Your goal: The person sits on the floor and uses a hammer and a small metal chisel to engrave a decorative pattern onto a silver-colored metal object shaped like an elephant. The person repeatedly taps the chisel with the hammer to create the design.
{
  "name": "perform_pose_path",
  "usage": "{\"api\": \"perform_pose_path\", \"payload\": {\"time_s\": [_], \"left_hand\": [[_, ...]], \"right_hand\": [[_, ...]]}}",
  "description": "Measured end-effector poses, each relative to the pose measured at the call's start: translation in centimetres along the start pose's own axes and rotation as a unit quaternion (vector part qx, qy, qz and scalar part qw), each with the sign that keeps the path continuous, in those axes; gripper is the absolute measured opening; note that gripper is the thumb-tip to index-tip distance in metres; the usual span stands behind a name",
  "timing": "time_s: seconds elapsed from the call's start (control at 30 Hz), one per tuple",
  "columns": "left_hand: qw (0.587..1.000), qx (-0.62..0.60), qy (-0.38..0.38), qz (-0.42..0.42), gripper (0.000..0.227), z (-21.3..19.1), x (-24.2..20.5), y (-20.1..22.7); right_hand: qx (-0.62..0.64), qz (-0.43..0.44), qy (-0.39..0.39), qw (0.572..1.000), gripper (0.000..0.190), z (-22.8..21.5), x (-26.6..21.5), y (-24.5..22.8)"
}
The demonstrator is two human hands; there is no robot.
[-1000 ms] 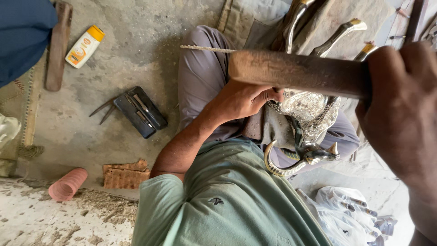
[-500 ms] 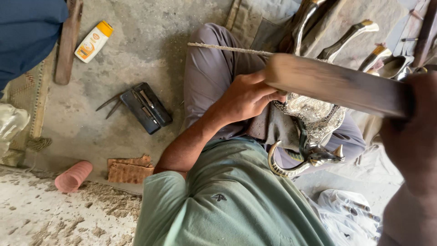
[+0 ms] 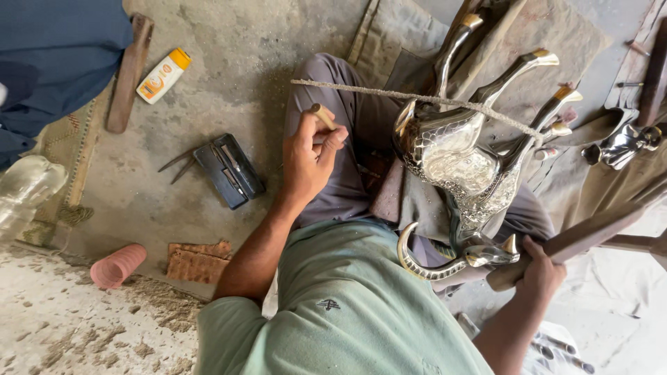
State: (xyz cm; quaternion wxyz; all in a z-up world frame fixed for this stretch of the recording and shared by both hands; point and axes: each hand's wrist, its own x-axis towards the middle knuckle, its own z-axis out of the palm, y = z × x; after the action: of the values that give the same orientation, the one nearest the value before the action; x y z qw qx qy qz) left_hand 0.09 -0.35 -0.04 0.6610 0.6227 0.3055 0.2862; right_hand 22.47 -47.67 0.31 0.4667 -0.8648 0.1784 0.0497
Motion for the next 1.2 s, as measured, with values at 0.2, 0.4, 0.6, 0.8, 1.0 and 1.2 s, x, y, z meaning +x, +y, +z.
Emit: {"api": "perform_pose_path", "payload": {"time_s": [0.2,0.4,0.6,0.8,1.0,1.2], "left_hand": [[0.998,-0.060,0.007,0.002,0.029,3.7,0.4,0.5],[0.999,-0.006,-0.040,0.029,0.033,4.8,1.1,3.3],[0.996,-0.005,-0.047,0.080,0.041,5.5,2.5,6.1],[0.994,-0.008,-0.081,0.071,0.045,6.7,4.1,7.7],[0.992,-0.026,-0.121,0.004,0.035,7.6,4.5,7.7],[0.988,0.017,-0.101,0.118,0.028,7.9,3.5,6.9]], "right_hand": [[0.298,0.024,-0.092,0.950,0.021,-0.8,1.6,2.5],[0.259,0.018,-0.059,0.964,0.019,-0.2,1.4,1.6],[0.274,-0.018,-0.063,0.959,0.016,0.2,0.7,1.9],[0.020,-0.043,-0.001,0.999,0.038,1.5,-0.8,-1.5],[-0.014,-0.316,-0.159,0.935,0.056,1.4,-3.1,-13.0],[-0.334,-0.682,-0.007,0.650,0.064,6.9,-5.6,-27.4]]}}
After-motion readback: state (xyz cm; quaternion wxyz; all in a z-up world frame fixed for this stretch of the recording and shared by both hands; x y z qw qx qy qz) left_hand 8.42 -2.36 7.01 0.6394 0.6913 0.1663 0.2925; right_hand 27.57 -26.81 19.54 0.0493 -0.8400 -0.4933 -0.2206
